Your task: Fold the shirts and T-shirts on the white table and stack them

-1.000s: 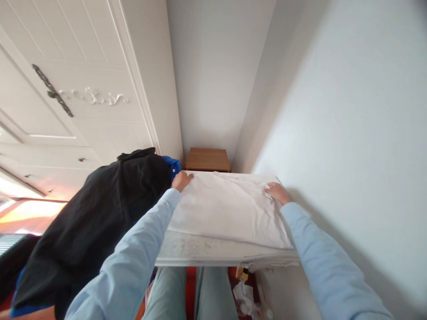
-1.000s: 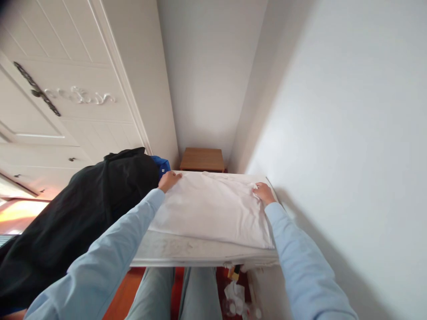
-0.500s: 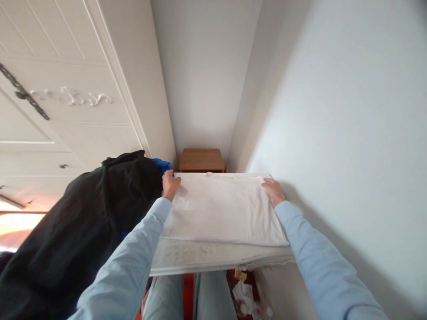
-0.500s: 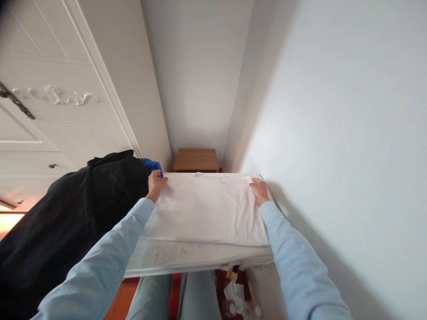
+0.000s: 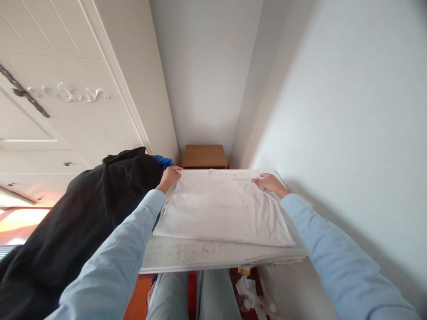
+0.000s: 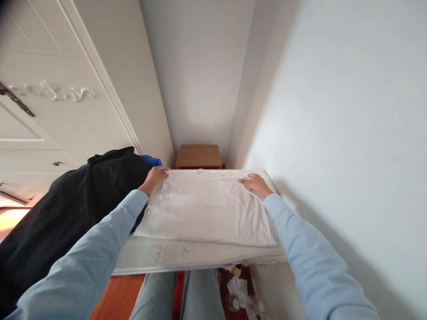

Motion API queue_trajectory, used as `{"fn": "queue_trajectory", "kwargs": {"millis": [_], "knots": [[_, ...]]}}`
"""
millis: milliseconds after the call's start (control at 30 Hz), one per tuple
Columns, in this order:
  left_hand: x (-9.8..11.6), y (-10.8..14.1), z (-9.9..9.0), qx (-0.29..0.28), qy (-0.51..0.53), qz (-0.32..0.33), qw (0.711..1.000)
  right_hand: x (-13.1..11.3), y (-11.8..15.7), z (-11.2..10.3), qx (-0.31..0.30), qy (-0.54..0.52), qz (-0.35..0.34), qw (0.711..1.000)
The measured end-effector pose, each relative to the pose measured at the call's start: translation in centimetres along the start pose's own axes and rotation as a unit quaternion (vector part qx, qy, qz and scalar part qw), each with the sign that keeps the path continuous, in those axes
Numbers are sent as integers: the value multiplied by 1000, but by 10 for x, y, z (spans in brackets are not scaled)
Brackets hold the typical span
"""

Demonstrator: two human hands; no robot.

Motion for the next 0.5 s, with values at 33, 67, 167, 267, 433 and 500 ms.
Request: {"fn": "queue_trajectory", "kwargs": {"millis": [33, 67, 167, 267, 433, 500], "knots": [[3, 3, -1, -5, 17, 13, 1000, 0, 1, 1, -6, 36, -10, 999], [5, 6, -3, -12, 34, 24, 999, -1, 3, 3, -11, 70, -23, 997], [12, 14, -7, -31, 86, 33, 995, -2, 11, 5, 20, 116, -53, 992], [15, 18, -12, -72, 148, -2, 986, -5, 20, 1, 70, 24, -105, 992], [7, 18, -11, -175, 266, -108, 942, 1, 31, -12, 129, -214, -158, 955], [2, 16, -9, -163, 260, -108, 946, 6, 31, -16, 138, -283, -145, 938]]}}
Point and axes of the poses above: each hand's wrist, its own y-axis away from the middle knuckle, its own z-axis out of the palm, x = y × z, the point moved 1 cm from there along -y, towards the middle knuckle, and after that the axes turned 3 degrees about z, right-handed, at the moved point
